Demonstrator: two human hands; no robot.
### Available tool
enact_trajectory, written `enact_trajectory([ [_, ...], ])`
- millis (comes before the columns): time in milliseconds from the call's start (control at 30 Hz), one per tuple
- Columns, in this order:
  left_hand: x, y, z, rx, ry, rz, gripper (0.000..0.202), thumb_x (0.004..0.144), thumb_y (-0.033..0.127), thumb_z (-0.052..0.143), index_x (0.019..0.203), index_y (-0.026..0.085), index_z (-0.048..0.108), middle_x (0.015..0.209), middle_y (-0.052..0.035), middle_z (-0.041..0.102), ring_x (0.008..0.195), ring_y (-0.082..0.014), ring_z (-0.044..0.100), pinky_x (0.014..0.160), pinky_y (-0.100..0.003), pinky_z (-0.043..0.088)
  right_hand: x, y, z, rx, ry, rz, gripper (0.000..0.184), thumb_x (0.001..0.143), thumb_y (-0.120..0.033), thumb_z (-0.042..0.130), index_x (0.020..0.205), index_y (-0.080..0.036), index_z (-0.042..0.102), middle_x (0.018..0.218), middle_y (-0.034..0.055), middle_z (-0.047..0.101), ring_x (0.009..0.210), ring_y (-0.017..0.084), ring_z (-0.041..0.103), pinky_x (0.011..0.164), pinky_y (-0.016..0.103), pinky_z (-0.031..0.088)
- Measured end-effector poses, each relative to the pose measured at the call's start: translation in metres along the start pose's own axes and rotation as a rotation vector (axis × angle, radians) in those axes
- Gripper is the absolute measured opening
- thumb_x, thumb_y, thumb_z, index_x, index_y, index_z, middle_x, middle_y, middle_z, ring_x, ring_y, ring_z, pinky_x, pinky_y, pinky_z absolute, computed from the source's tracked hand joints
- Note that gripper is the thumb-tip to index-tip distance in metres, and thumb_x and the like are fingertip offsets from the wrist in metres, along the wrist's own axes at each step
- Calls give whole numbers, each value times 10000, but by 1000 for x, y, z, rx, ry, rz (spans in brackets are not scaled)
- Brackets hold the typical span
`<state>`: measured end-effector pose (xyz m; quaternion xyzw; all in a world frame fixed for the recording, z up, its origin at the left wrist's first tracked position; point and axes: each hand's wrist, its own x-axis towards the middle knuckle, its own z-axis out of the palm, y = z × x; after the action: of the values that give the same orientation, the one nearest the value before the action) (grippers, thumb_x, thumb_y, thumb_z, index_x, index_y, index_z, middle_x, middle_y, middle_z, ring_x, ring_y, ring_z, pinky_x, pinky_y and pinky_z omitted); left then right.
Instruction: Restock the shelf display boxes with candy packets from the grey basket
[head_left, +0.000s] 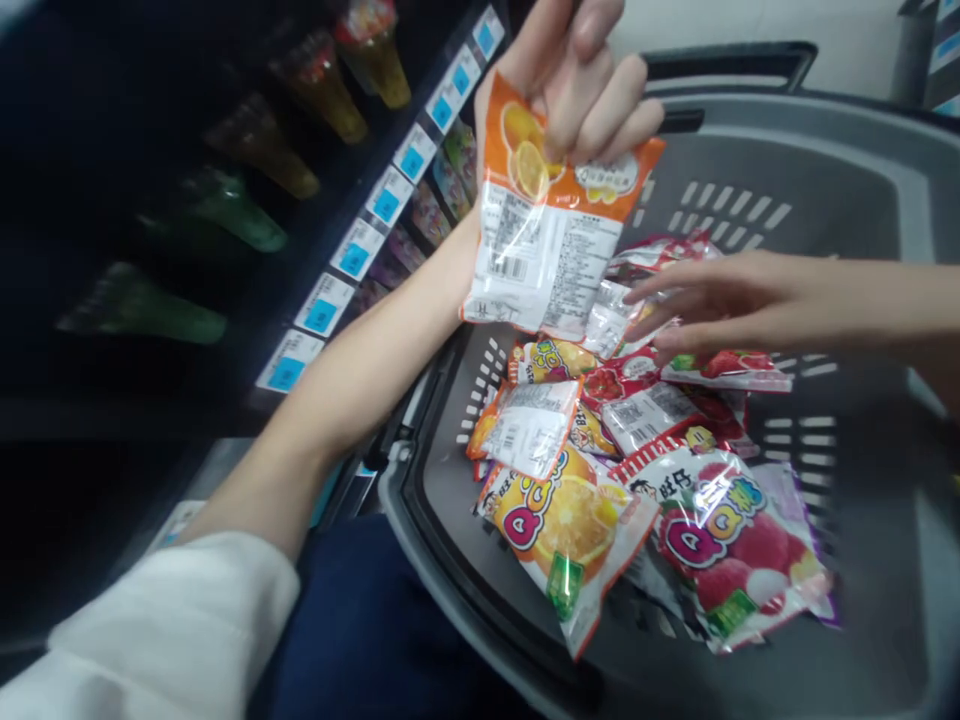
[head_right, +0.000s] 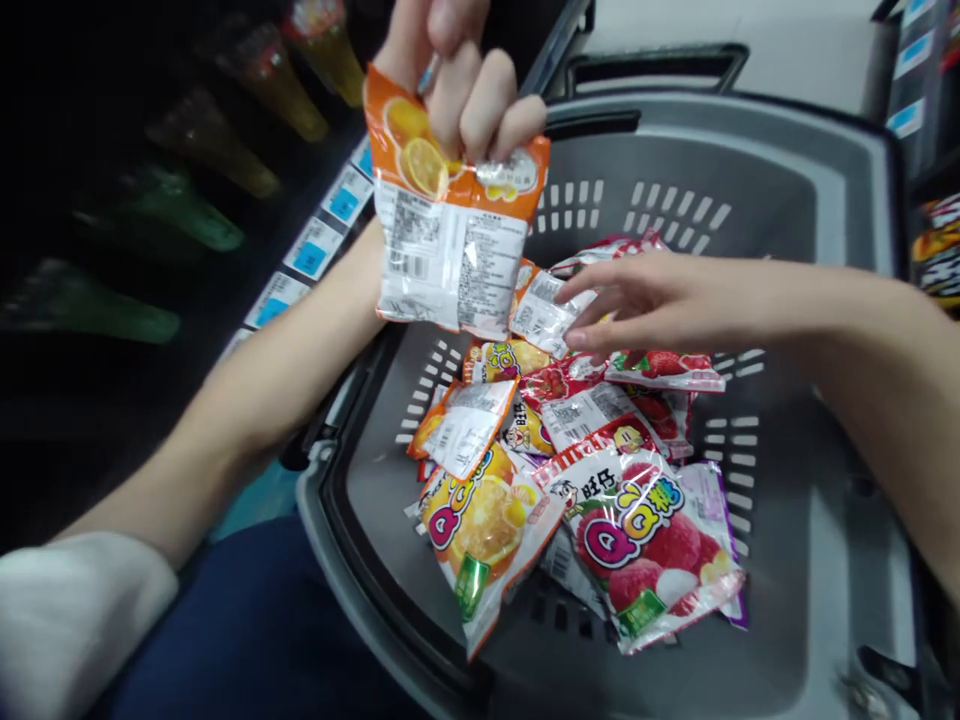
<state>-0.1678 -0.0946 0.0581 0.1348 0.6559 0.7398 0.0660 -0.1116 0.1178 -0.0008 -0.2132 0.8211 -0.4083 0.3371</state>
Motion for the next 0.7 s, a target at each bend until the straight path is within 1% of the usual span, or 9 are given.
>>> enact_trajectory([
  [33,3,-4,-2,-49,-26,40,503,1113,410,-137,755,232,169,449,35,-17,458,-121,218,601,-218,298,0,3,0,-7,-44,0,667,934,-572,680,1488,-212,594,1295,61,710,1045,149,729,855,235,593],
  [100,9,-10,-5,-69,-41,40,510,1092,469,-167,751,229,125,420,35,-28,429,-130,185,576,-244,275,0,5,0,7,-101,-12,717,922,-623,673,1513,-230,574,1323,60,699,1074,160,721,830,226,586],
  [200,12,-15,-4,-96,-62,6,535,1094,515,-145,732,223,120,413,31,-13,422,-134,170,565,-271,281,-3,3,0,26,-97,-12,803,913,-655,690,1587,-267,490,1343,76,692,1095,196,720,826,256,604],
  [300,9,-17,-3,-146,-59,-19,578,1105,551,-85,698,234,176,447,34,8,444,-138,171,575,-291,314,-7,-3,1,6,-60,-10,901,910,-677,660,1661,-269,375,1364,95,683,1165,240,706,880,301,619],
  [367,8,-20,-5,-174,-49,-41,607,1113,586,-13,689,244,256,476,41,36,467,-140,196,600,-297,344,-8,-4,1,-33,-39,-10,932,906,-695,642,1672,-249,354,1386,106,670,1230,272,681,930,332,623],
  [433,9,-25,-7,-230,-57,-34,613,1123,590,50,695,247,325,489,46,52,482,-140,204,606,-302,353,-8,-3,1,-67,-47,-10,941,900,-716,643,1665,-241,368,1402,114,658,1253,296,668,965,365,625],
  [500,10,-29,-9,-302,-101,-7,620,1127,573,58,688,244,346,481,48,48,480,-135,184,587,-309,339,-6,0,1,-76,-68,-13,955,904,-726,650,1671,-243,350,1402,120,656,1240,306,673,986,395,623],
  [567,10,-32,-10,-360,-144,-10,633,1122,567,27,677,239,335,467,49,33,473,-131,157,569,-315,321,-5,3,1,-67,-88,-19,979,922,-716,652,1696,-243,283,1405,121,653,1239,303,673,1016,415,612],
  [700,10,-32,-12,-434,-254,-21,632,1109,538,-40,669,233,297,443,52,20,456,-128,131,559,-316,313,-5,1,1,-36,-117,-32,1010,949,-687,647,1717,-212,196,1449,136,622,1307,302,638,1061,413,588],
])
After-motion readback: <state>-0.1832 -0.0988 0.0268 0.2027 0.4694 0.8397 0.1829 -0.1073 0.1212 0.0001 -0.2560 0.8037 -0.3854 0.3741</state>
